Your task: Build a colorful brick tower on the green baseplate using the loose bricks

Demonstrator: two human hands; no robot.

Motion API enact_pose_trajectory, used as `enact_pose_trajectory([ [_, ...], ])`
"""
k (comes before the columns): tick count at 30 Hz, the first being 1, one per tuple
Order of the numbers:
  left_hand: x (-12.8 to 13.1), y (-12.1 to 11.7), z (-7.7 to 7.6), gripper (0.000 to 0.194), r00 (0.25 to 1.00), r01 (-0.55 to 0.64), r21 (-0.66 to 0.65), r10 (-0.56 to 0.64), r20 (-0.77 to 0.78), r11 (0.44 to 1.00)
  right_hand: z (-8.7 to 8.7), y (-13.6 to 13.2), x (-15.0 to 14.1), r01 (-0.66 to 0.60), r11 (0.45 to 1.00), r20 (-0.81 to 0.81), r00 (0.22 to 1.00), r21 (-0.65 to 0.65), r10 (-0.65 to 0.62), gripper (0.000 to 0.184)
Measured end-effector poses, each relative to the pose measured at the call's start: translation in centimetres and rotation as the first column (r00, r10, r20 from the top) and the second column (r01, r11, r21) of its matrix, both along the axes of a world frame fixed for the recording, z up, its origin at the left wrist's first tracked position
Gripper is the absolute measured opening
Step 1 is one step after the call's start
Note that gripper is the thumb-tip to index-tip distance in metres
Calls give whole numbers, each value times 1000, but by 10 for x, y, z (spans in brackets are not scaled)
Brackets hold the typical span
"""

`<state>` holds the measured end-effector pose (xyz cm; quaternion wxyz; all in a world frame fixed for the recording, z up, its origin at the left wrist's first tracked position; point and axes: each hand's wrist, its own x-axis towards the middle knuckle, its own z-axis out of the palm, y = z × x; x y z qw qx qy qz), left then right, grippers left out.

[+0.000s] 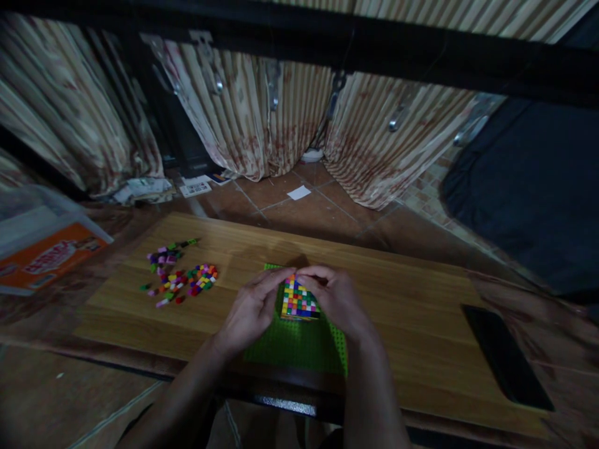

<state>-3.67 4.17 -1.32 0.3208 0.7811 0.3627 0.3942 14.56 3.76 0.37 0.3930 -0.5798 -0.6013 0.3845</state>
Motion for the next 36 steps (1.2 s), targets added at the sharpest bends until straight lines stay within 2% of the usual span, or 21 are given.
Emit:
enact_pose_trajectory([
  [2, -2, 0, 0, 50, 998, -29, -43, 31, 46, 999, 0, 0, 2, 3, 1000, -24, 1000, 10, -3, 27],
  [5, -7, 1, 0, 47, 983, -112, -115, 127, 133, 987, 7, 0, 3, 171, 979, -78, 984, 112, -163, 25],
  [8, -15, 5, -1, 45, 940, -218, -174, 254, 229, 960, 23, -3, -3, 380, 891, -155, 924, 247, -350, 19],
  [10, -21, 9, -1, 41, 888, -286, -224, 345, 302, 932, 36, -8, -14, 434, 841, -179, 901, 323, -396, 16],
  [12, -27, 13, 0, 37, 815, -336, -284, 428, 391, 898, 46, -16, -31, 399, 838, -167, 917, 371, -362, 13],
  [14, -35, 18, 2, 35, 726, -357, -344, 490, 482, 868, 52, -22, -51, 326, 861, -143, 945, 391, -293, 11],
  [17, -52, 26, 9, 33, 564, -392, -430, 582, 586, 813, 51, -27, -81, 177, 903, -80, 984, 390, -159, 12],
  [21, -83, 34, 18, 30, 332, -409, -574, 701, 631, 710, 35, -22, -109, -83, 932, 40, 996, 353, 74, 14],
  [25, -108, 35, 22, 30, 172, -410, -637, 741, 649, 653, 7, -12, -124, -172, 951, 130, 981, 257, 142, 17],
  [28, -117, 34, 23, 32, 133, -363, -663, 740, 659, 655, -17, -7, -132, -177, 963, 230, 965, 205, 128, 20],
  [31, -120, 33, 24, 32, 128, -326, -672, 736, 665, 665, -38, -3, -142, -173, 965, 279, 953, 196, 114, 20],
  [36, -122, 30, 26, 31, 117, -275, -689, 734, 669, 671, -57, 3, -165, -252, 928, 384, 914, 274, 135, 25],
])
